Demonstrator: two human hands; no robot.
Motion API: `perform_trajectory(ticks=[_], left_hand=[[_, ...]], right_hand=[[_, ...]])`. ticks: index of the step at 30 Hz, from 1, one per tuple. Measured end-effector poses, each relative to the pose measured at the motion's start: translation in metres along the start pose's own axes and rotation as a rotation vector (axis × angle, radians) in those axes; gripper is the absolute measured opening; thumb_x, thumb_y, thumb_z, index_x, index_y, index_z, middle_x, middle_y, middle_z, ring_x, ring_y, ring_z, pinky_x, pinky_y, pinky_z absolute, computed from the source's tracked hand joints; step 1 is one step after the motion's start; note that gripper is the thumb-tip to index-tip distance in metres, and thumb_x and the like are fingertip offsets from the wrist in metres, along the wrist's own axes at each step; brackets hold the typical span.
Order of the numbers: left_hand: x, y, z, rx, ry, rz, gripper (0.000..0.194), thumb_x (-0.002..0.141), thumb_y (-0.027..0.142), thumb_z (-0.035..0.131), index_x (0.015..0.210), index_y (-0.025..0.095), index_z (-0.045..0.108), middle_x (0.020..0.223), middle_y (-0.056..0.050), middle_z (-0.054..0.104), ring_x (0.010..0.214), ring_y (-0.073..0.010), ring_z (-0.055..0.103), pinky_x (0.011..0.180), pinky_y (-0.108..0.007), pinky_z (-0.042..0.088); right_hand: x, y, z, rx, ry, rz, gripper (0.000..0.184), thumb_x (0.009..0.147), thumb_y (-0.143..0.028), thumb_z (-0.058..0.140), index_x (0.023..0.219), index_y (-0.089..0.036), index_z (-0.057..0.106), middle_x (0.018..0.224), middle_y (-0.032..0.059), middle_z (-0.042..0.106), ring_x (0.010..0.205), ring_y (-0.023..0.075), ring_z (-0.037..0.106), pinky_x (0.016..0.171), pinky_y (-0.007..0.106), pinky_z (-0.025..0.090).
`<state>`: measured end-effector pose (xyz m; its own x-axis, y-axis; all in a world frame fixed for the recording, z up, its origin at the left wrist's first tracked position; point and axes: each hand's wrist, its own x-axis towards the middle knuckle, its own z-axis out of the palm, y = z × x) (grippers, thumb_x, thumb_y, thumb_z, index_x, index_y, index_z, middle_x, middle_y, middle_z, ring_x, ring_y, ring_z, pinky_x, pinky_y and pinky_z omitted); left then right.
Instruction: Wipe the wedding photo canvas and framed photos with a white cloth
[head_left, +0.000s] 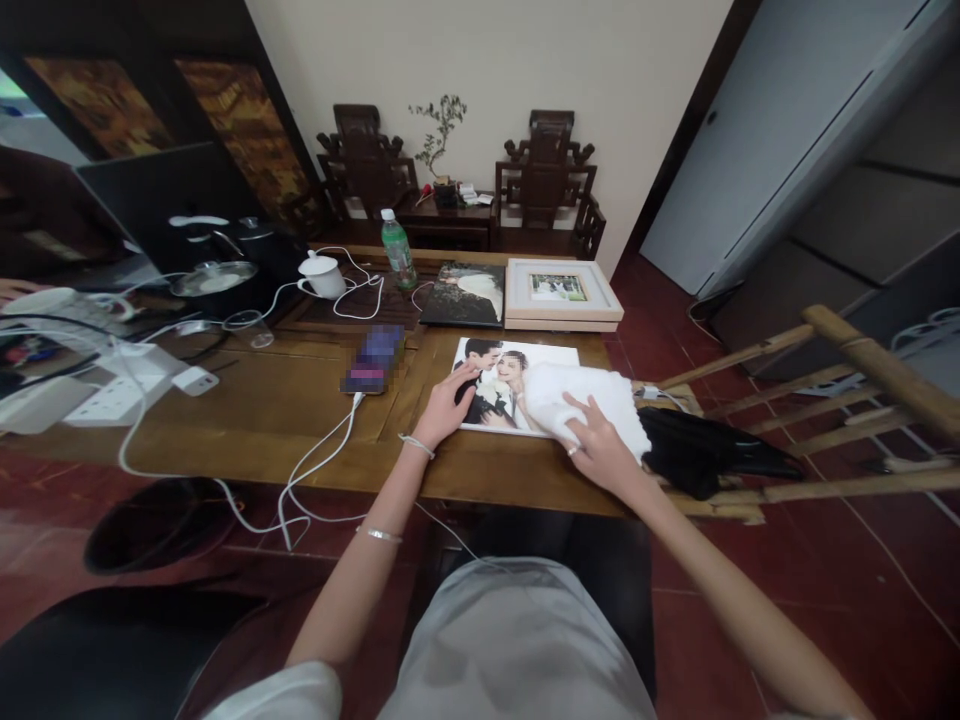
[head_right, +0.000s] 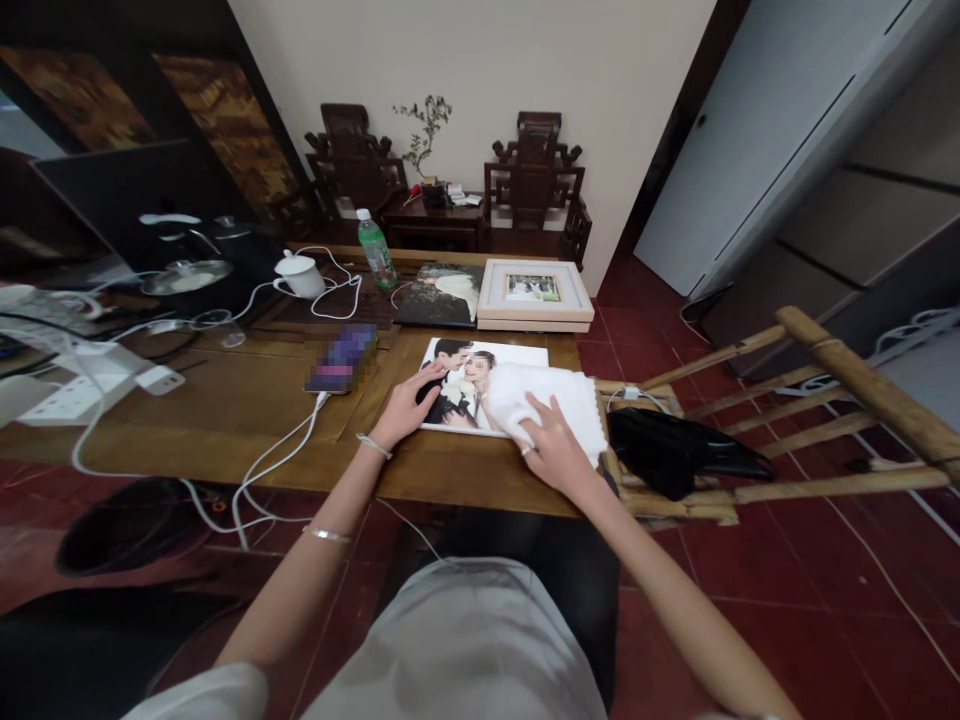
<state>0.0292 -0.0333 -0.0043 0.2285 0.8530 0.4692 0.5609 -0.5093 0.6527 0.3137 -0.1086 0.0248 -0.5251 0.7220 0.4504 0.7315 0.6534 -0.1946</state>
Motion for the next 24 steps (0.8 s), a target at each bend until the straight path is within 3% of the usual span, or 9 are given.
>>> perform_trajectory(ticks=[5,11,17,20,24], left_hand=[[0.000,0.000,0.000,0.003,0.006,0.007,0.030,0.090,0.023,0.047,0.115,0.018,0.063,0.133,-0.009,0.057,0.130,-0.0211,0.047,0.112,-0.042,0.035],[0.000,0.000,0.000,0.012,0.004,0.006,0.030,0.090,0.024,0.048,0.115,0.019,0.063,0.133,-0.008,0.057,0.129,-0.0210,0.048,0.112,-0.042,0.036],[0.000,0.004,-0.001,0.013,0.011,0.009,0.029,0.090,0.024,0.047,0.114,0.017,0.063,0.134,-0.010,0.056,0.130,-0.0203,0.048,0.112,-0.041,0.036],[0.000,0.004,-0.001,0.009,0.012,0.004,0.029,0.090,0.024,0.047,0.114,0.019,0.063,0.134,-0.008,0.056,0.129,-0.0204,0.048,0.112,-0.042,0.036],[0.000,0.002,-0.001,0.011,0.006,-0.003,0.029,0.090,0.024,0.047,0.114,0.019,0.063,0.133,-0.008,0.057,0.129,-0.0209,0.048,0.112,-0.042,0.036]], right_hand=[[-0.003,-0.012,-0.014,0.037,-0.076,-0.091,0.015,0.083,-0.013,0.049,0.084,-0.019,0.063,0.118,0.0177,0.064,0.126,0.0291,0.047,0.107,0.057,0.034],[0.038,0.029,-0.006,0.022,-0.004,0.005,0.018,0.090,-0.029,0.050,0.090,-0.021,0.067,0.111,0.0118,0.068,0.110,0.0306,0.059,0.094,0.048,0.047],[0.068,0.063,0.010,0.014,0.059,0.078,0.022,0.092,-0.031,0.048,0.090,-0.019,0.066,0.099,0.0105,0.070,0.100,0.0297,0.062,0.094,0.047,0.045],[0.064,0.059,0.015,-0.002,0.071,0.083,0.020,0.091,-0.027,0.048,0.097,-0.018,0.065,0.111,0.0133,0.067,0.110,0.0302,0.058,0.101,0.052,0.039],[0.038,0.032,0.016,-0.023,0.061,0.063,0.020,0.087,-0.020,0.050,0.098,-0.016,0.065,0.120,0.0188,0.062,0.125,0.0321,0.047,0.107,0.058,0.031]])
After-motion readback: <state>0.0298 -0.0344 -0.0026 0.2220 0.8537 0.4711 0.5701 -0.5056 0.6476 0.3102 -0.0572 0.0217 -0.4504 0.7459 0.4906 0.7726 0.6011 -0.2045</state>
